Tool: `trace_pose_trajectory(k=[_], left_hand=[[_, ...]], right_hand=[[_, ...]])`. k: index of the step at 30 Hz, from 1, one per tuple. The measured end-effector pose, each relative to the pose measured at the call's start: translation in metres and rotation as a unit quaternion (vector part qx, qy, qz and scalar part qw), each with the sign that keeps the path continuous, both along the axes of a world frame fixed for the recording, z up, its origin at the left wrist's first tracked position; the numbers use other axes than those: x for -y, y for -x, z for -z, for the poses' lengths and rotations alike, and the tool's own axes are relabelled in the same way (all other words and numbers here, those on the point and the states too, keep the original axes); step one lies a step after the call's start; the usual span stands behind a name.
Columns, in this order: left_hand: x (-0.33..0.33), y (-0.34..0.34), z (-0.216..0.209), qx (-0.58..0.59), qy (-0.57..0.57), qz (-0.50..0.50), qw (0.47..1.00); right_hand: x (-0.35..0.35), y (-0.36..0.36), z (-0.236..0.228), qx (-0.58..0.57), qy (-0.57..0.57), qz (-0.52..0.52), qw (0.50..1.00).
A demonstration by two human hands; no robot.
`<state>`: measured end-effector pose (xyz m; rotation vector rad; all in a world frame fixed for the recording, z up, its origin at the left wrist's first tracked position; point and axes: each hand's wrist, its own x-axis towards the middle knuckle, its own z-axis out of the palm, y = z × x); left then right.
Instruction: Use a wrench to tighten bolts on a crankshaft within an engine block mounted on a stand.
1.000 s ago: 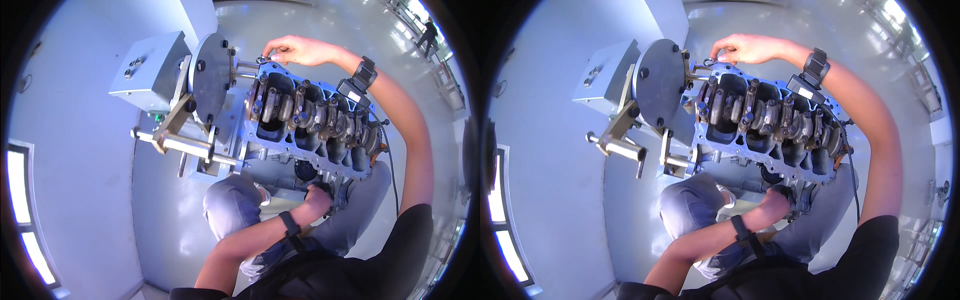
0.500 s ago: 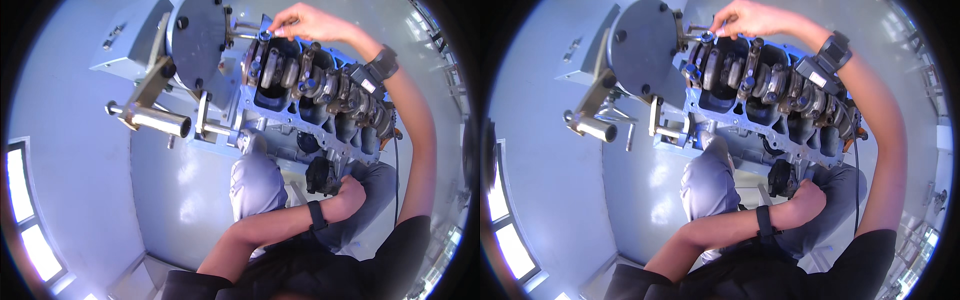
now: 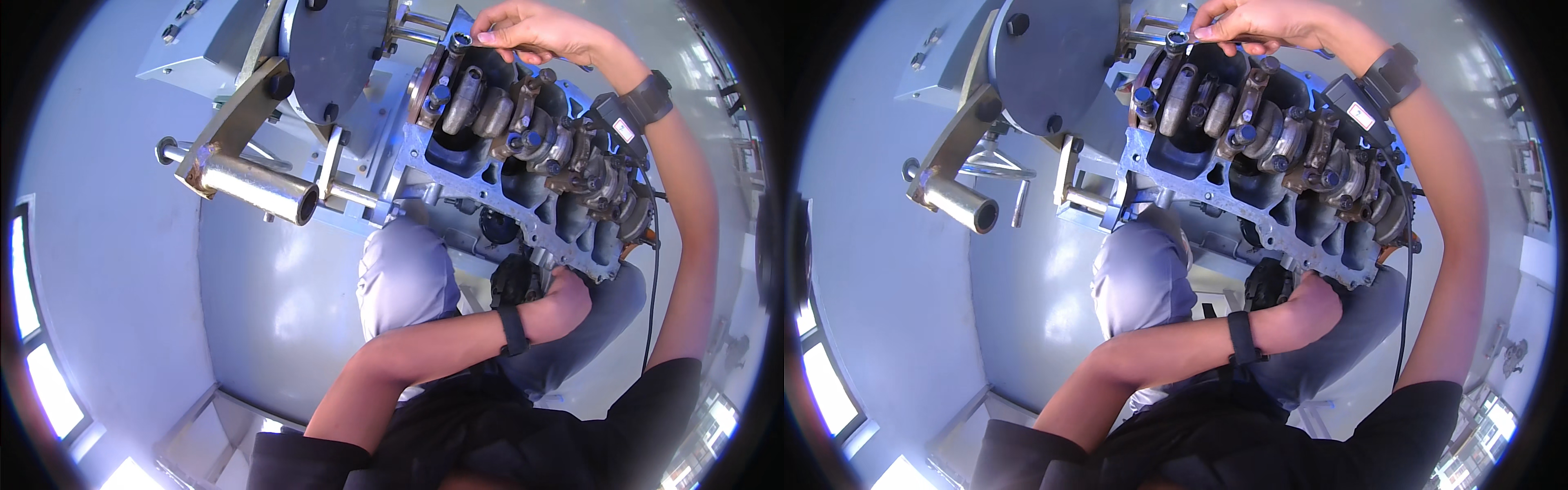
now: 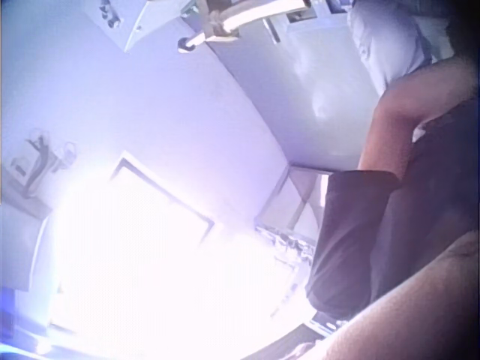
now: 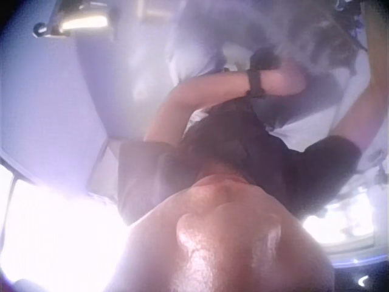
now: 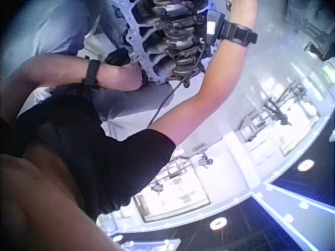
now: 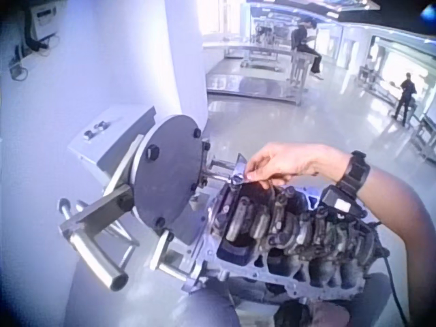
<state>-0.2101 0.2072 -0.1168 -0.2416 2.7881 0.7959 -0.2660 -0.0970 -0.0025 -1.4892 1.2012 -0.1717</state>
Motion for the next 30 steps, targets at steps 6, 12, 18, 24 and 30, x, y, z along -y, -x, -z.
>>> trace_pose_trajectory(k=[6, 12, 18, 24, 30], left_hand=[[-0.013, 0.017, 0.001, 0.0, 0.062, 0.037, 0.997], [-0.007, 0.018, 0.005, -0.033, 0.008, 0.031, 0.999], [0.0, 0.02, -0.014, -0.091, -0.023, 0.088, 0.992], [0.006, 0.022, -0.035, -0.175, -0.283, 0.124, 0.935], [0.008, 0.035, -0.035, -0.168, -0.283, 0.114, 0.937]], right_hand=[[0.002, -0.001, 0.009, -0.002, 0.013, -0.033, 0.999], [-0.009, -0.005, 0.008, -0.058, 0.055, -0.034, 0.996], [-0.011, -0.007, 0.002, -0.074, 0.085, -0.049, 0.992], [-0.006, -0.009, 0.007, -0.085, 0.103, -0.079, 0.988], [0.002, -0.006, 0.017, -0.071, 0.136, -0.092, 0.984]])
